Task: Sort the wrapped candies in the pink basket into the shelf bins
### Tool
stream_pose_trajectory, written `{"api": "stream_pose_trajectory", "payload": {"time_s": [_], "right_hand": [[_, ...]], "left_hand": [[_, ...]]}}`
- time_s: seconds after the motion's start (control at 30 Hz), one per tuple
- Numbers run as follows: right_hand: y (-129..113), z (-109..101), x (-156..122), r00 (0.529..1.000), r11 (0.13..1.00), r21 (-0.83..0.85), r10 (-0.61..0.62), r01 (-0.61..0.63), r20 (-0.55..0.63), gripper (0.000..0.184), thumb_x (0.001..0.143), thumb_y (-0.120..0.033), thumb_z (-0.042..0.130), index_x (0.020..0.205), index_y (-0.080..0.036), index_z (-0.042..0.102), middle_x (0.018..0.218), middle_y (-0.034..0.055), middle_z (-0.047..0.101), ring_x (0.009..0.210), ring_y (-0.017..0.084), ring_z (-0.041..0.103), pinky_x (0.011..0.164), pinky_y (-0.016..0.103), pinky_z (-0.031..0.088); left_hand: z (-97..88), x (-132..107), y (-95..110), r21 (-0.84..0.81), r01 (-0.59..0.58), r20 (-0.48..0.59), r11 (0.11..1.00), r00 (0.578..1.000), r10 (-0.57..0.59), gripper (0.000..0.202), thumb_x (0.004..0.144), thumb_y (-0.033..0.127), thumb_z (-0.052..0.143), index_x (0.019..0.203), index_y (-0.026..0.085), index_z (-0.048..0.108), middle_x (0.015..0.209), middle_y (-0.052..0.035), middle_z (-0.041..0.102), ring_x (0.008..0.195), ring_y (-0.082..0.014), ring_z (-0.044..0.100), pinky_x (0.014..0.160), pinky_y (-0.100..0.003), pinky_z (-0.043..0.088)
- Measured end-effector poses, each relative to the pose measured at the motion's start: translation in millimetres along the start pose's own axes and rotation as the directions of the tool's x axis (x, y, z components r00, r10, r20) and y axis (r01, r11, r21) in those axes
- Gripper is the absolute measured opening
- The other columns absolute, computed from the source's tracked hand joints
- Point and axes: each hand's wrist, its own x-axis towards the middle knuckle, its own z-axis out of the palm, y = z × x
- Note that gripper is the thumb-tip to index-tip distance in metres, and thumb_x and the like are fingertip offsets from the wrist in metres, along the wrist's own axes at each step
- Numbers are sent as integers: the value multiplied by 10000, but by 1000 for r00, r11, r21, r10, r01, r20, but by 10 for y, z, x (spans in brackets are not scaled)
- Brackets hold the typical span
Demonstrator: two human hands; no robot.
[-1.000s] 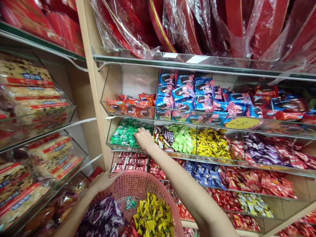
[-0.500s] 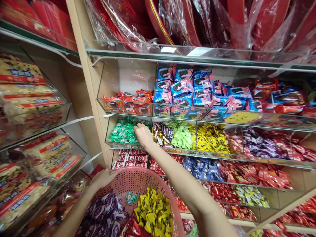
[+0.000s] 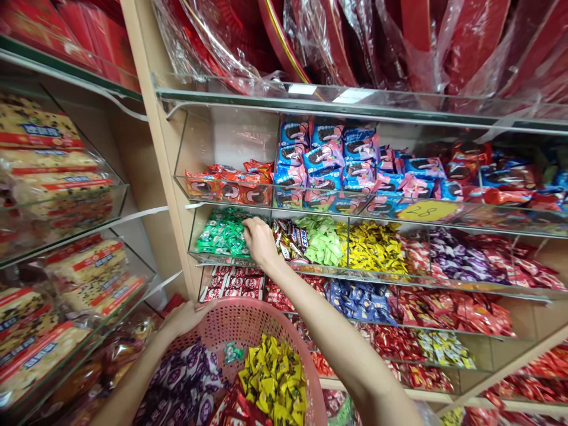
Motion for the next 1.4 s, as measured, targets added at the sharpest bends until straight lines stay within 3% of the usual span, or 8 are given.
{"api": "stream_pose_trajectory", "payload": {"time_s": [0.2,0.33,0.5,0.67,0.83,1.0,1.17,1.4], "right_hand": [[-301,-23,-768,989,966,258,-12,-27,146,214,808,-97,483,908,-183,652,844,30,655,778,140,583,721,249,430],[-284,261,-1358,884,981,163,21,-109,466,221,786,-62,488,845,-185,662,825,34,662,776,145,593,703,234,421],[-144,565,-1647,792,988,2,120,-151,598,213,791,-70,486,856,-182,655,835,43,664,790,152,599,689,224,401],[-120,433,-1365,840,998,-34,60,-49,539,191,845,-113,460,915,-175,626,864,55,638,814,146,588,705,226,400],[-115,64,-578,919,983,-103,-103,153,380,237,883,-132,400,1015,-186,589,923,56,599,899,153,550,766,247,403],[-1,-19,21,857,899,-281,-169,336,486,392,804,-11,397,1114,-179,569,1061,88,553,974,185,507,800,278,399],[41,93,150,762,864,-267,-184,426,621,373,797,-31,448,1085,-211,601,1113,73,522,991,178,500,817,291,389],[28,70,110,810,869,-280,-202,407,551,178,818,-95,492,939,-173,596,1017,64,537,927,167,496,765,261,396]], "left_hand": [[-8,-1,-61,-5,-11,7,1000,1000,11,956,622,843,175,1022,123,660,1051,-228,641,1017,-388,576,801,-429,454],[7,5,-78,-9,-15,-6,1000,1000,14,922,627,833,219,1015,127,668,1043,-225,646,1025,-376,575,798,-404,457],[6,-5,-43,-3,-24,4,1000,1000,24,844,646,806,254,962,161,697,1018,-196,665,1017,-372,581,789,-398,462],[-6,-6,-36,6,-6,-2,1000,1000,6,880,641,810,243,978,131,691,1033,-217,653,1016,-380,578,796,-414,462],[1,10,-57,-3,-24,8,1000,1000,24,899,630,824,223,959,133,694,1018,-231,653,1020,-388,574,812,-430,454],[0,5,-66,0,-6,-10,1000,1000,6,928,633,820,217,976,94,683,1036,-256,636,1018,-392,573,799,-429,457],[-32,-32,-86,-6,-4,-18,1000,1000,4,903,642,804,241,982,92,679,1037,-241,642,1015,-379,580,804,-419,458],[-19,-27,-104,-12,6,-27,1000,1000,-6,921,632,813,245,971,79,686,1033,-247,641,1025,-367,578,814,-394,460]]}}
